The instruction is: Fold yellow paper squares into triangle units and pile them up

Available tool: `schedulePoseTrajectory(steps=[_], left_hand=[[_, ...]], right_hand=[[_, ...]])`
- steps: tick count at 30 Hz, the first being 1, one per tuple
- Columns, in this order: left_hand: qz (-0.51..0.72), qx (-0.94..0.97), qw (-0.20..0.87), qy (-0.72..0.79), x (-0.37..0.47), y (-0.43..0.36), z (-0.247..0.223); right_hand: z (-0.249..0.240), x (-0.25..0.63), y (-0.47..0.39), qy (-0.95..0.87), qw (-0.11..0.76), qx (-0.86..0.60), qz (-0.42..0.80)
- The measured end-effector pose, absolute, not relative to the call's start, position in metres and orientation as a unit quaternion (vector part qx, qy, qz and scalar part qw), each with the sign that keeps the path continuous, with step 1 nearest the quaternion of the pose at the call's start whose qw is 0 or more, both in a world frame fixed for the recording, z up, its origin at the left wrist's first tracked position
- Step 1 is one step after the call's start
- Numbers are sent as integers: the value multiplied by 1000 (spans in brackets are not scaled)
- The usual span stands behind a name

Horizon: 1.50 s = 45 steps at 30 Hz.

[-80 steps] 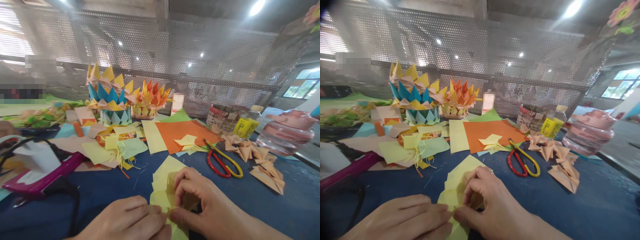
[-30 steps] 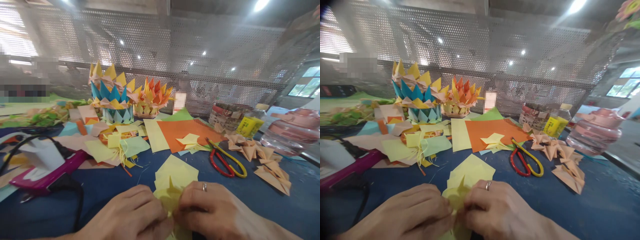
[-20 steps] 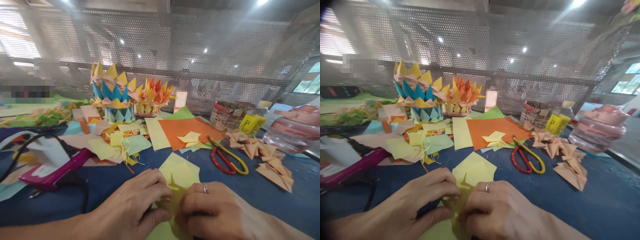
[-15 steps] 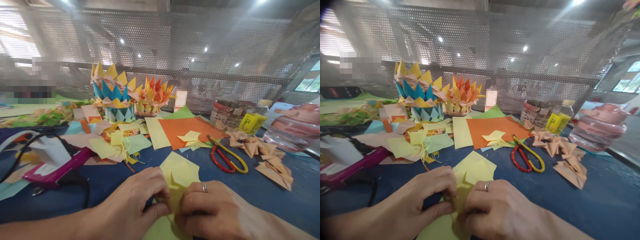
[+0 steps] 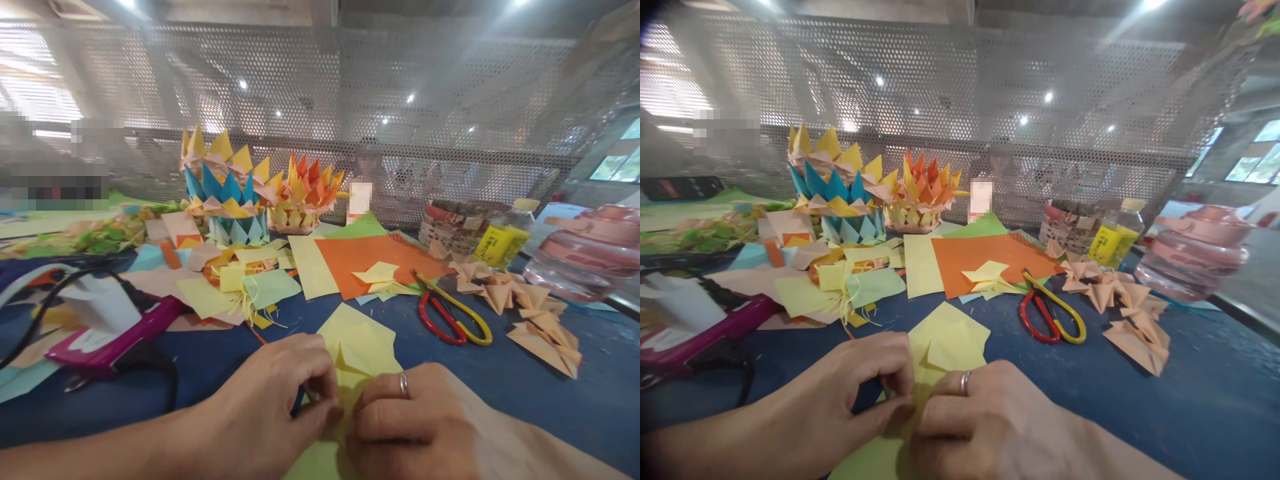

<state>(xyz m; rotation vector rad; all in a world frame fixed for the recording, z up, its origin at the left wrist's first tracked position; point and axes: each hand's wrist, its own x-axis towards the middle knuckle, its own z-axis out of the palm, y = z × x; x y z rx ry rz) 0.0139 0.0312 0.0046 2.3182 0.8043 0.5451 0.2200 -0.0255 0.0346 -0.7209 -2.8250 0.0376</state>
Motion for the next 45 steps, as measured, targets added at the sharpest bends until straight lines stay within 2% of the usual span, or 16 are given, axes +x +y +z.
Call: schedulePoseTrajectory(steps=[11,16,21,25,27,31,35,40,45], left_hand=[[194,878,305,313,14,32,6],[212,880,295,304,12,31,2],[226,897,266,272,10,31,-2],[244,933,146,220,8,25,1],[253,946,56,194,6,22,2],[242,955,-50,165,0,21,-7],[321,928,-155,109,-5,25,-31],[352,892,-244,142,-7,23,-40],[326,891,-278,151,-7,21,-29]], right_hand=[[26,224,-19,-958,140,-244,60],[14,228,-17,-947,223,-229,-1],[4,224,-18,-943,226,-243,-14],[7,221,-18,-943,212,-256,-23],[9,221,-17,-954,165,-249,-1],[4,223,-16,-954,166,-250,1],[-3,224,-16,-944,150,-293,-6],[2,224,-17,-945,154,-290,-1],[4,224,-16,-945,153,-289,6]])
